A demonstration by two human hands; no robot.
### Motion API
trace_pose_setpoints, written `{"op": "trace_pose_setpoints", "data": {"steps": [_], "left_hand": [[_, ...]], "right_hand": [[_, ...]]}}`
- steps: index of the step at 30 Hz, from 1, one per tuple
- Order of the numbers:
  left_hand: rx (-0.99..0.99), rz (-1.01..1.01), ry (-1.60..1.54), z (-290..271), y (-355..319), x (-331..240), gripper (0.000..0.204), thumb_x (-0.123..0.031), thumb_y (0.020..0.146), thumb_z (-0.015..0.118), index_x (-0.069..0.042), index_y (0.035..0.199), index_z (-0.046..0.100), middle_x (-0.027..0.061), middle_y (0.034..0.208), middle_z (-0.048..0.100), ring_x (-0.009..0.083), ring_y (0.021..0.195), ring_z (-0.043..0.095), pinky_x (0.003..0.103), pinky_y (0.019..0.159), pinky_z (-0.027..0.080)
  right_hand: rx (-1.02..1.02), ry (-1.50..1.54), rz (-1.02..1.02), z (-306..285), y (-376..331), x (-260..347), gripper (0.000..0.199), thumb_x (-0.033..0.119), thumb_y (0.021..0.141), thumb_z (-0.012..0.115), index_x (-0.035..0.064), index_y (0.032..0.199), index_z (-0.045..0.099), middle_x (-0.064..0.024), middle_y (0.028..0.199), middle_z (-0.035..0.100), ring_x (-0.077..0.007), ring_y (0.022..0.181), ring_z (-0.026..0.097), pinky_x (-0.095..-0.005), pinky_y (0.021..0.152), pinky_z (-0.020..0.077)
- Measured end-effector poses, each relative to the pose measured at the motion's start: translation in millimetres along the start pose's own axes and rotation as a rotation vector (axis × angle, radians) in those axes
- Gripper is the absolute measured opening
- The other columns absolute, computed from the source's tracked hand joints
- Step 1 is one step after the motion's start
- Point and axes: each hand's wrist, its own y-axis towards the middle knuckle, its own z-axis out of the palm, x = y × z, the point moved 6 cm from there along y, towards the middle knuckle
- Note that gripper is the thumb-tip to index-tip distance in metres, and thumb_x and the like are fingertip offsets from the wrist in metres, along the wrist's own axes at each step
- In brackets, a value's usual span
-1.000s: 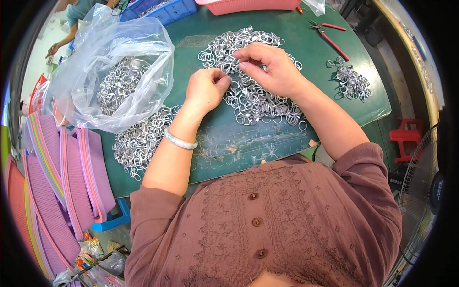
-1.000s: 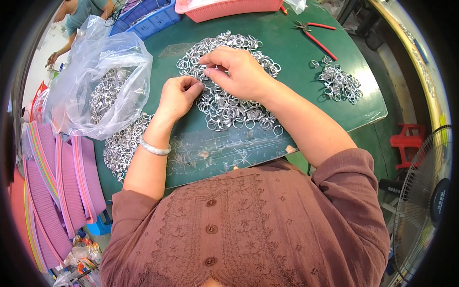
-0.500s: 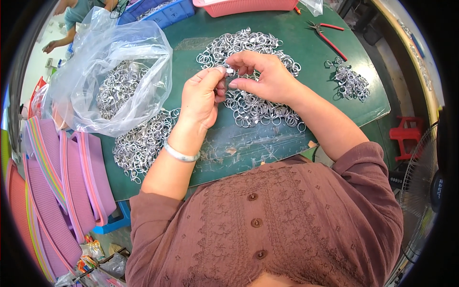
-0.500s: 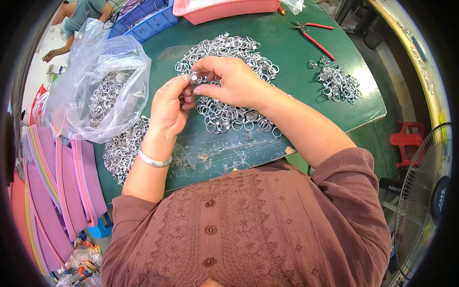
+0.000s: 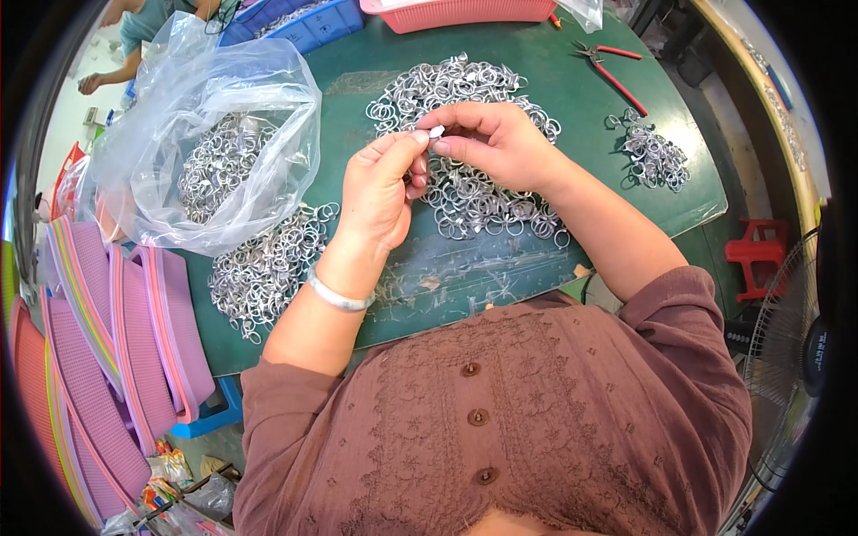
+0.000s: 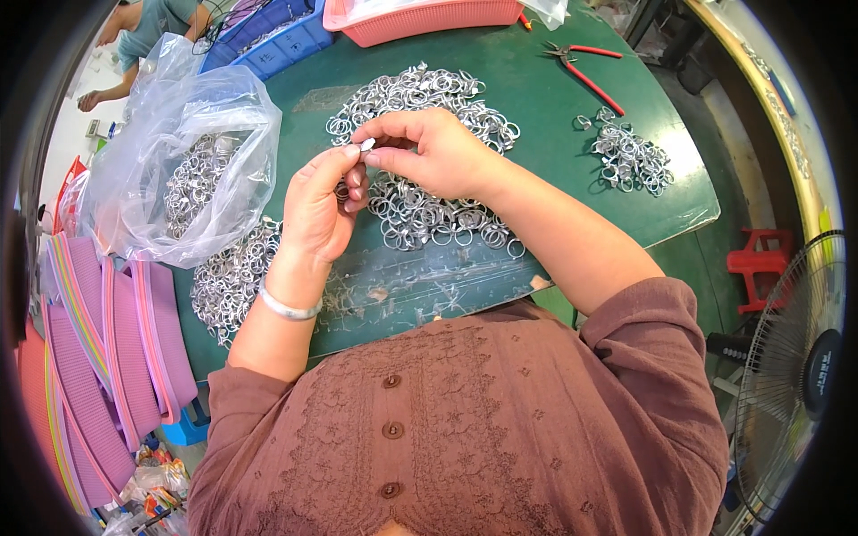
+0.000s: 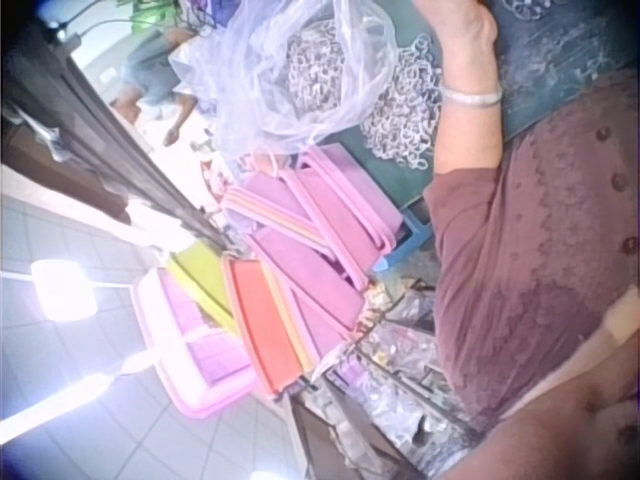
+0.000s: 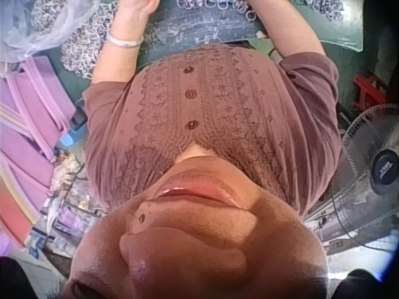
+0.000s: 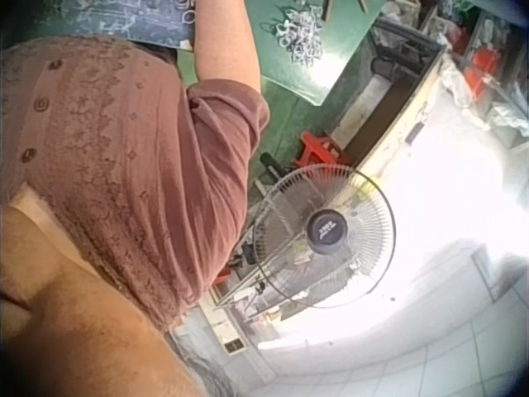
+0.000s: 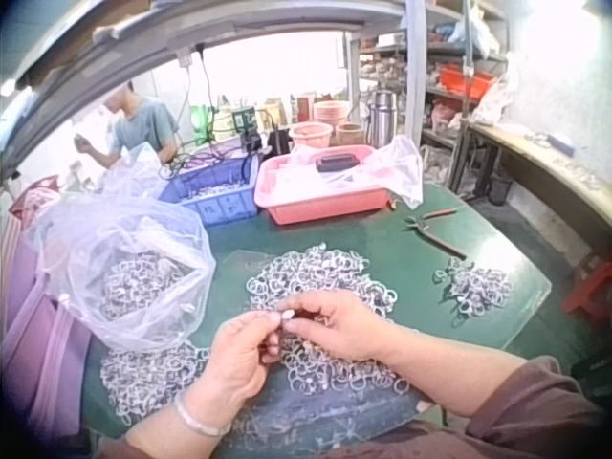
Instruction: The person joins small metal rings and clips together by hand at a workbench, picking them up from a pile and a plastic bag.
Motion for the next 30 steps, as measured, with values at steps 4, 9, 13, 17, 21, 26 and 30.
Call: {"op": "trace_pose_setpoints", "data": {"steps": [4,9,13,17,21,26,30], "left_hand": [[0.007,0.015,0.006,0,-1,-1,0.008,-0.013,0.079,0.061,-0.007,0.074,0.058,-0.0028,0.059,0.050,0.0051,0.051,0.044,0.017,0.045,0.031],[0.000,0.052,0.071,4,-5,-5,0.007,-0.010,0.080,0.059,-0.004,0.077,0.059,-0.0016,0.059,0.049,0.0063,0.050,0.043,0.019,0.044,0.030],[-0.008,0.122,0.149,5,-8,-7,0.007,-0.009,0.079,0.062,-0.003,0.081,0.061,-0.0026,0.061,0.052,0.0048,0.052,0.044,0.018,0.046,0.030],[0.026,0.245,0.218,7,-10,-11,0.010,-0.006,0.078,0.062,0.001,0.086,0.063,-0.0006,0.073,0.058,0.0035,0.062,0.048,0.017,0.056,0.038],[0.019,0.326,0.260,11,-12,-14,0.011,-0.006,0.078,0.064,-0.001,0.087,0.063,-0.0028,0.069,0.057,0.0024,0.057,0.044,0.016,0.051,0.034],[0.019,0.319,0.263,8,-12,-15,0.011,-0.003,0.079,0.061,0.003,0.088,0.062,0.0007,0.078,0.060,0.0044,0.069,0.050,0.017,0.063,0.040],[0.020,0.270,0.214,1,-7,-10,0.013,-0.005,0.080,0.061,0.002,0.090,0.062,-0.0031,0.072,0.056,0.0012,0.060,0.044,0.015,0.053,0.034]], "right_hand": [[0.022,0.069,-0.006,0,1,0,0.026,0.001,0.084,0.052,-0.0004,0.109,0.055,-0.0047,0.092,0.061,-0.0086,0.085,0.056,-0.0226,0.077,0.0451],[0.040,0.082,0.004,-2,2,1,0.024,0.003,0.082,0.056,-0.0019,0.106,0.056,-0.0067,0.093,0.063,-0.0101,0.087,0.057,-0.0237,0.078,0.0452],[0.063,0.116,-0.011,0,2,1,0.026,0.001,0.082,0.055,-0.0016,0.108,0.056,-0.0066,0.096,0.062,-0.0105,0.089,0.056,-0.0240,0.080,0.0448],[0.075,0.152,-0.044,0,2,4,0.031,-0.002,0.081,0.053,-0.0011,0.112,0.053,-0.0072,0.101,0.060,-0.0119,0.094,0.055,-0.0252,0.083,0.0440],[0.076,0.083,-0.054,0,1,7,0.035,-0.006,0.081,0.050,-0.0005,0.116,0.050,-0.0081,0.110,0.057,-0.0131,0.099,0.054,-0.0263,0.086,0.0434],[0.035,0.045,-0.092,-1,0,11,0.034,-0.005,0.079,0.054,-0.0006,0.113,0.052,-0.0065,0.104,0.059,-0.0118,0.094,0.055,-0.0262,0.083,0.0445],[-0.065,-0.289,-0.199,-5,-2,23,0.025,0.000,0.075,0.062,0.0005,0.099,0.058,-0.0049,0.090,0.060,-0.0111,0.083,0.057,-0.0252,0.072,0.0463]]}}
